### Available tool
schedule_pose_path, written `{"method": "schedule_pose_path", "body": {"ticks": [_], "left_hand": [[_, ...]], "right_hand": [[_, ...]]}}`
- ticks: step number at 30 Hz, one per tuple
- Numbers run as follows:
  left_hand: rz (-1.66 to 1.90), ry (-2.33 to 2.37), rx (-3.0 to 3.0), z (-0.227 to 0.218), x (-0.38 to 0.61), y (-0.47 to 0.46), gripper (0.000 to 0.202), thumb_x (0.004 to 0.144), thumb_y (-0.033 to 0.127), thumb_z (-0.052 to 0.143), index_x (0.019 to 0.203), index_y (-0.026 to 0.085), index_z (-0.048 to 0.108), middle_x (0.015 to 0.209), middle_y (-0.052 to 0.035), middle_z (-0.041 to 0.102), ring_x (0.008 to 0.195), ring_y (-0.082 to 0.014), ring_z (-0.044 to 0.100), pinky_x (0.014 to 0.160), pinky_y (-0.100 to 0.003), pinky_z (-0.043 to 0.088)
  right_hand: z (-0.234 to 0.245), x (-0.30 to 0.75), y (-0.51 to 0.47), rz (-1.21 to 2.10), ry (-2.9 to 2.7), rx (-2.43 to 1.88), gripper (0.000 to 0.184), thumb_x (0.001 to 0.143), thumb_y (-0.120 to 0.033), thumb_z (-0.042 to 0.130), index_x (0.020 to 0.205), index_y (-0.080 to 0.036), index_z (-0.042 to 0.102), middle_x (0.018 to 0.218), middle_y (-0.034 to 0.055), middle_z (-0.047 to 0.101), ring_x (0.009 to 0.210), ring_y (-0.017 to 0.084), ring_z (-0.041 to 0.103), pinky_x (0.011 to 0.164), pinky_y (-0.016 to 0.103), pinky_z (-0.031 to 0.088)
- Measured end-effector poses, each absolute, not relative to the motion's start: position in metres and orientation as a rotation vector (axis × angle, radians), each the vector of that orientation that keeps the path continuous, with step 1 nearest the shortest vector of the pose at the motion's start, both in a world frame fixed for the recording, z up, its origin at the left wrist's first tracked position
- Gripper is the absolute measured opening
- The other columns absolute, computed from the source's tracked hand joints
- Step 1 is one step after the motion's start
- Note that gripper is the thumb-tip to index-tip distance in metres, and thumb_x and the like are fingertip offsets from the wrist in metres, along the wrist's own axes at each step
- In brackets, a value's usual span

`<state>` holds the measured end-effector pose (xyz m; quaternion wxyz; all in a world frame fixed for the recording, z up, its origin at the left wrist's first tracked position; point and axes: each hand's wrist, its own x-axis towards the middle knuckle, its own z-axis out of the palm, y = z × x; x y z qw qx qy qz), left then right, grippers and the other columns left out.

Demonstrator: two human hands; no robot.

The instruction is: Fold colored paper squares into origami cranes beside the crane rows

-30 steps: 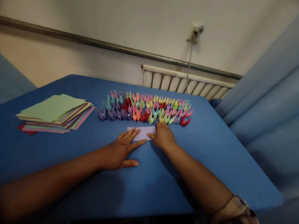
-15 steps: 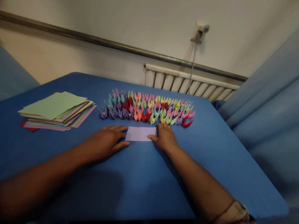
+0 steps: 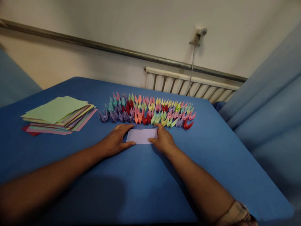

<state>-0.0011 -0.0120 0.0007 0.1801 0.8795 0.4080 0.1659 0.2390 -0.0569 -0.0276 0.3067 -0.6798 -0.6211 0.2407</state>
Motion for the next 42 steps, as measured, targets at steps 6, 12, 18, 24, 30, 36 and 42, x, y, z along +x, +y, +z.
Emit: {"method": "schedule_pose_path", "body": {"ticks": [6,12,18,24,30,36,42], "left_hand": [[0.745,1.088,1.995,0.005,0.004,-0.012,0.082,0.072,0.04,0.072,0.142,0.014,0.038,0.133,-0.0155,0.058,0.121,-0.0308,0.055,0.104,-0.049,0.042],[0.812,0.932,1.457,0.01,0.007,-0.016,0.032,0.075,0.041,0.07,0.093,0.015,0.07,0.092,-0.0068,0.074,0.081,-0.0211,0.069,0.08,-0.037,0.054],[0.935,0.989,1.49,0.017,0.007,-0.02,0.025,0.074,0.04,0.072,0.083,0.016,0.071,0.082,-0.0035,0.073,0.075,-0.0186,0.066,0.075,-0.033,0.054],[1.052,0.982,1.847,0.026,0.002,-0.03,0.026,0.082,0.037,0.066,0.101,0.021,0.072,0.1,-0.004,0.073,0.094,-0.0211,0.067,0.091,-0.036,0.051],[1.213,0.876,2.09,0.035,-0.005,-0.042,0.02,0.086,0.031,0.062,0.1,0.02,0.071,0.1,-0.0066,0.072,0.094,-0.0208,0.066,0.09,-0.036,0.052],[1.169,0.766,2.178,0.034,-0.004,-0.045,0.017,0.086,0.027,0.062,0.1,0.02,0.069,0.105,-0.0076,0.07,0.102,-0.0222,0.064,0.097,-0.039,0.049],[1.164,0.991,1.757,0.028,0.003,-0.035,0.073,0.075,0.039,0.073,0.139,0.025,0.042,0.141,-0.0117,0.05,0.129,-0.0273,0.049,0.099,-0.042,0.048]], "right_hand": [[-0.029,0.233,-0.055,1.043,-1.302,-1.29,0.033,0.066,-0.037,0.074,0.092,-0.022,0.059,0.073,-0.0027,0.061,0.063,0.015,0.055,0.063,0.028,0.044],[-0.02,0.232,-0.06,1.134,-1.171,-1.144,0.028,0.065,-0.044,0.077,0.076,-0.02,0.065,0.07,-0.0023,0.064,0.065,0.015,0.057,0.067,0.029,0.046],[-0.025,0.235,-0.058,1.054,-1.264,-1.231,0.032,0.07,-0.049,0.072,0.074,-0.018,0.067,0.067,-0.0011,0.064,0.065,0.016,0.059,0.064,0.029,0.046],[-0.023,0.23,-0.062,0.951,-1.05,-1.445,0.054,0.067,-0.048,0.075,0.109,-0.018,0.058,0.105,0.0106,0.067,0.088,0.022,0.066,0.064,0.031,0.054],[0.001,0.232,-0.076,1.606,-0.944,-1.226,0.046,0.078,-0.056,0.068,0.1,-0.015,0.068,0.099,0.0141,0.071,0.077,0.021,0.069,0.057,0.028,0.053],[-0.01,0.227,-0.073,1.432,-1.06,-1.029,0.031,0.068,-0.041,0.08,0.087,-0.018,0.073,0.076,0.0027,0.07,0.062,0.012,0.058,0.057,0.023,0.044],[-0.019,0.228,-0.07,1.22,-1.133,-1.022,0.022,0.07,-0.041,0.079,0.076,-0.02,0.073,0.071,-0.0004,0.069,0.061,0.012,0.055,0.063,0.026,0.044]]}}
